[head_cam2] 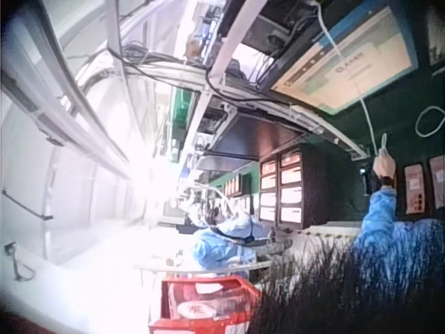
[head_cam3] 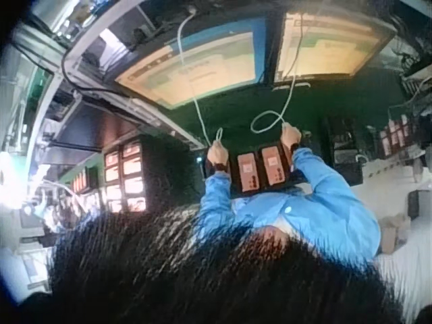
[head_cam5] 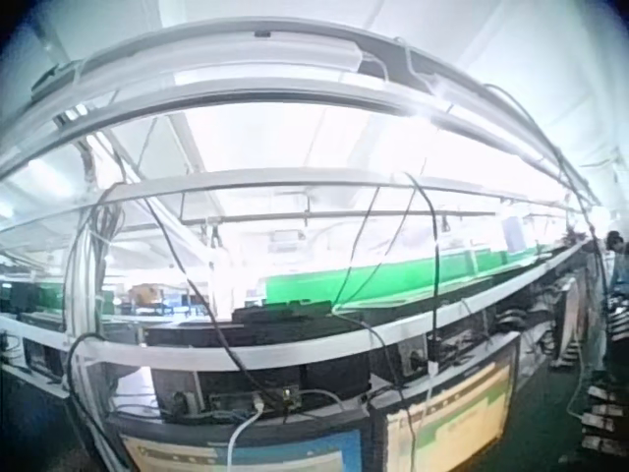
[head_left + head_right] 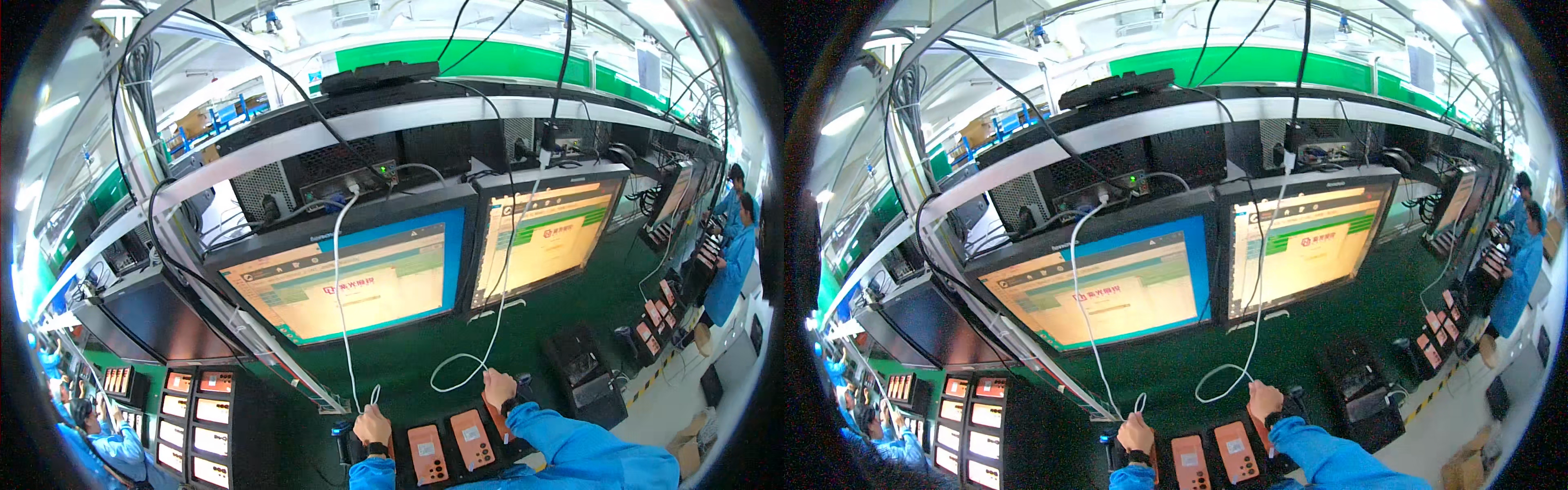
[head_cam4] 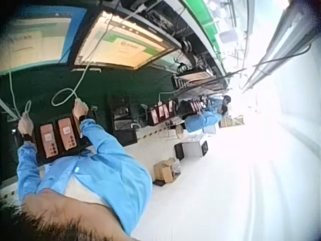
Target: Connecting cables to mobile devices and scanning them with a handheld barcode scanner at a production station.
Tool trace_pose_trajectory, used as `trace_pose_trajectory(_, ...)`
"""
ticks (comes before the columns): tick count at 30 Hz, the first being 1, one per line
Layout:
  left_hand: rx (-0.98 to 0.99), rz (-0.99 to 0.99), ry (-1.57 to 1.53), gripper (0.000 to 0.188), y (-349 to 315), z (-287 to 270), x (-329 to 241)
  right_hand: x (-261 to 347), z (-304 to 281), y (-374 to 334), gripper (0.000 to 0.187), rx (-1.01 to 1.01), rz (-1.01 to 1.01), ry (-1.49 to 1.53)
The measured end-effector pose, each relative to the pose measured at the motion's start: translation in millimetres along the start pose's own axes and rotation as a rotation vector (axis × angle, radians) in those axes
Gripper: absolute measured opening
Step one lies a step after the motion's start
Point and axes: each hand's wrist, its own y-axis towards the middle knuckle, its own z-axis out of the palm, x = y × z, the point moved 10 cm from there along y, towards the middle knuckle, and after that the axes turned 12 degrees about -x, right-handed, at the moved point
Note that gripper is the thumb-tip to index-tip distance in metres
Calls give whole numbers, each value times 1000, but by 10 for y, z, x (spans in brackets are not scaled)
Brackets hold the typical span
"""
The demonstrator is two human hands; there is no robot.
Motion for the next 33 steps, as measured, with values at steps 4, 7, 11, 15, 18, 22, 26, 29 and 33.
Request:
trace_pose_trajectory(4,-98,135,-51,30,-6,-90,-43,102,-15,-3,26,-47,-83,144)
trace_pose_trajectory(7,-27,196,-228,27,-153,-104,4,245,-201,-214,19,28,-191,252)
trace_pose_trajectory(11,-191,219,-384,27,-535,-418,-20,111,-658,-628,31,-104,-284,387)
trace_pose_trajectory(15,-31,1,-468,35,-907,-454,250,-381,-599,-924,28,-6,-68,495)
trace_pose_trajectory(18,61,-306,-574,35,-1169,-484,496,-725,-906,-874,28,-136,153,599)
trace_pose_trajectory(22,87,-301,-589,37,-1376,-617,227,-1402,-888,-633,22,-328,390,588)
trace_pose_trajectory(26,107,-15,-427,43,-1593,-432,-237,-2580,350,-893,33,-220,365,310)
trace_pose_trajectory(29,72,52,-354,43,-1647,-516,-272,-2504,1015,-1077,49,311,584,474)
trace_pose_trajectory(33,70,-5,-476,41,-1673,-416,-190,-3045,1764,-1152,52,213,386,751)
